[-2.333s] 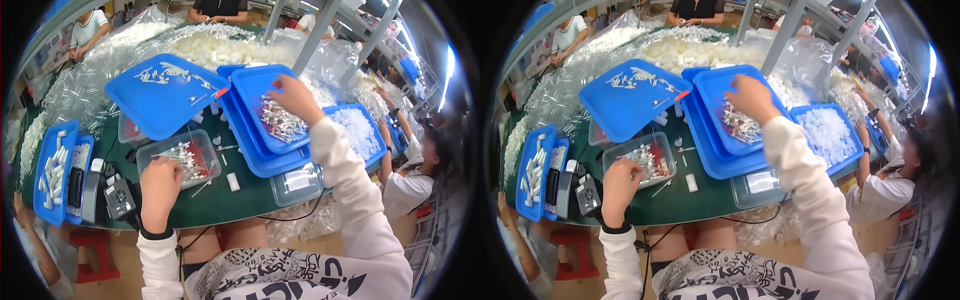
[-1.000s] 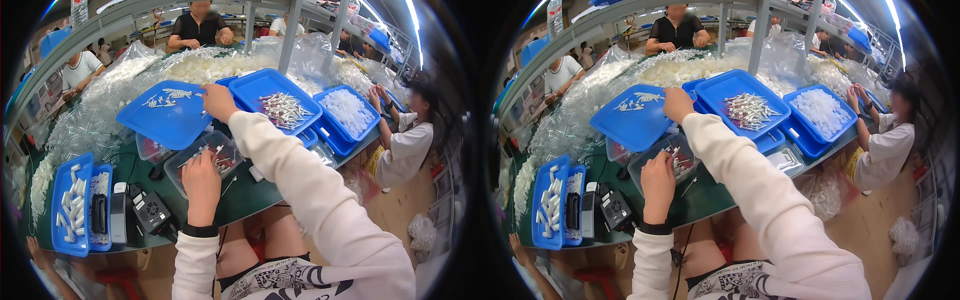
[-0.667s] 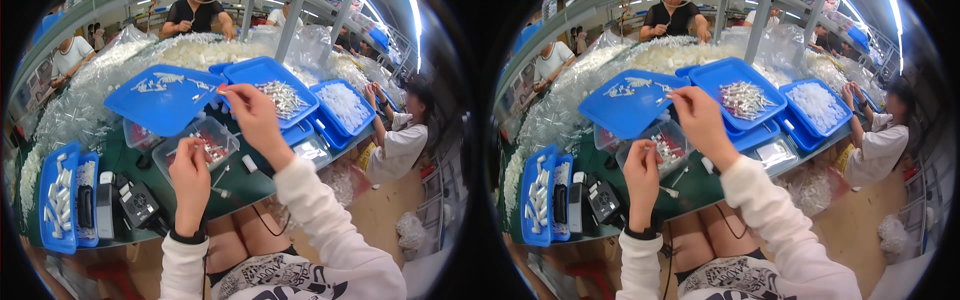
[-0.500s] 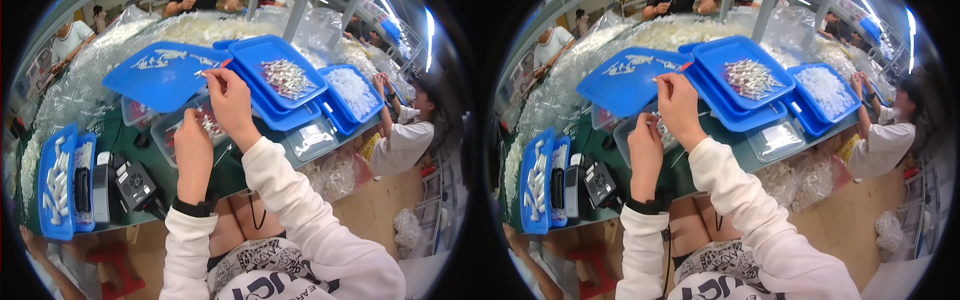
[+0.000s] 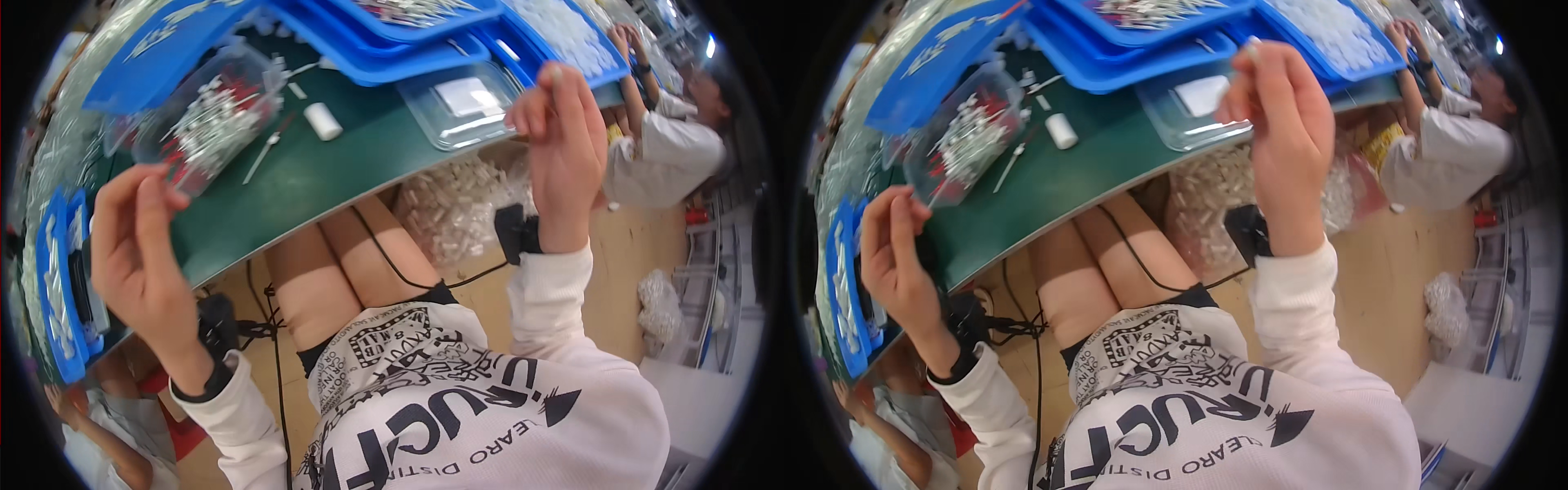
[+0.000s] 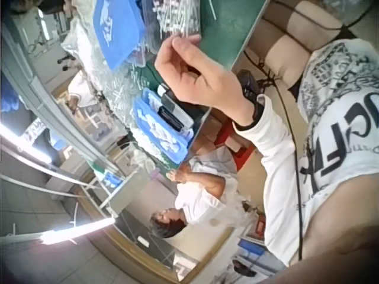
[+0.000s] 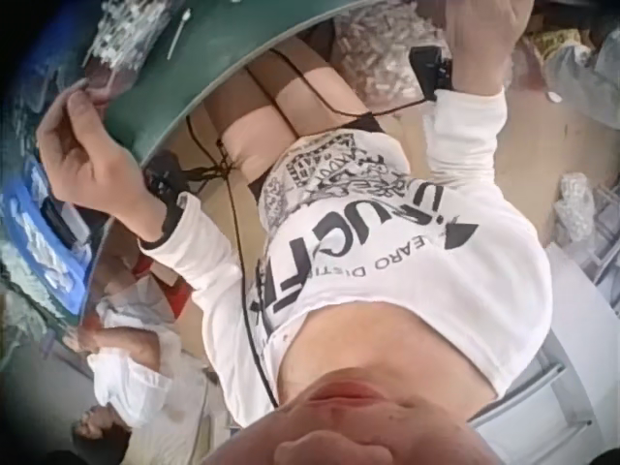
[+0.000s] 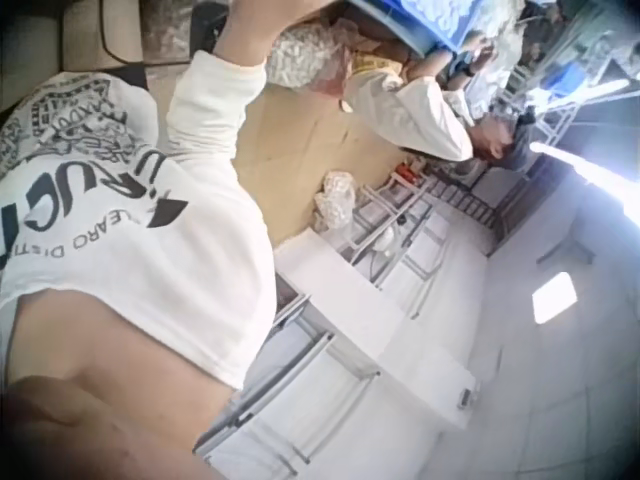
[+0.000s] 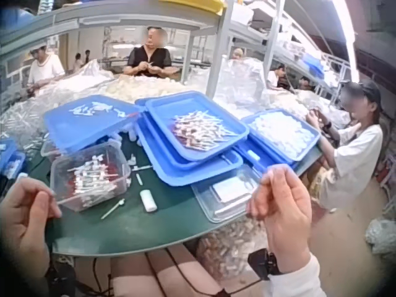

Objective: The person repeatedly picks small white cylindrical pieces and thin metal rods from blue trays, inserts the rods into the cylinders, and places the assembled units into a clear container. The process continues throughout the clip with consistent hand movements and organized placement of finished items.

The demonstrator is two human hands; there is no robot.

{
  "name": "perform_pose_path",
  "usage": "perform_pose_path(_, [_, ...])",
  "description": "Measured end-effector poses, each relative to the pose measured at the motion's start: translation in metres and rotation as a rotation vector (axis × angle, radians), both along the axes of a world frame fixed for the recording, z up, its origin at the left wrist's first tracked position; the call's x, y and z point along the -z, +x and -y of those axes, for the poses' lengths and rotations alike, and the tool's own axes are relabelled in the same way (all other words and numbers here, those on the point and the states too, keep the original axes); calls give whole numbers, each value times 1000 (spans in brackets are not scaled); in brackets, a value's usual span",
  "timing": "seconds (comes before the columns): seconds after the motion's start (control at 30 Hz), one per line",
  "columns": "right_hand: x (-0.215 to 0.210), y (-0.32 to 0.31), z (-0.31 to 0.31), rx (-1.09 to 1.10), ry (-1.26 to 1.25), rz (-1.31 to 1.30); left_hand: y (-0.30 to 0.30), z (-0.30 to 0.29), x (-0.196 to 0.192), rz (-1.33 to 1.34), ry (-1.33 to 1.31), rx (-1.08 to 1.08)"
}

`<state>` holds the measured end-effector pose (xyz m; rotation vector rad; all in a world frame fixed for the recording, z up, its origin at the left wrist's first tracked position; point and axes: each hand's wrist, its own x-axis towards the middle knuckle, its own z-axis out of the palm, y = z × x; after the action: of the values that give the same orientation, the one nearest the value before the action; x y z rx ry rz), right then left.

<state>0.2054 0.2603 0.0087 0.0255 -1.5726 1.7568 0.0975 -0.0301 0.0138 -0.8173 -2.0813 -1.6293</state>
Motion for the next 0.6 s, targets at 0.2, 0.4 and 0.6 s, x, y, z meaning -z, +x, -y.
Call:
perform_pose_path(0.2, [48,115,-32,398,-12,226,-48,-17,9,0,-690,-118])
perform_pose_path(0.4, [103,149,-11,499,-144,451,-100,1,25,303,-693,32])
perform_pose_path(0.6, [142,149,-18,440,-154,584,-111,0,13,453,-715,-54])
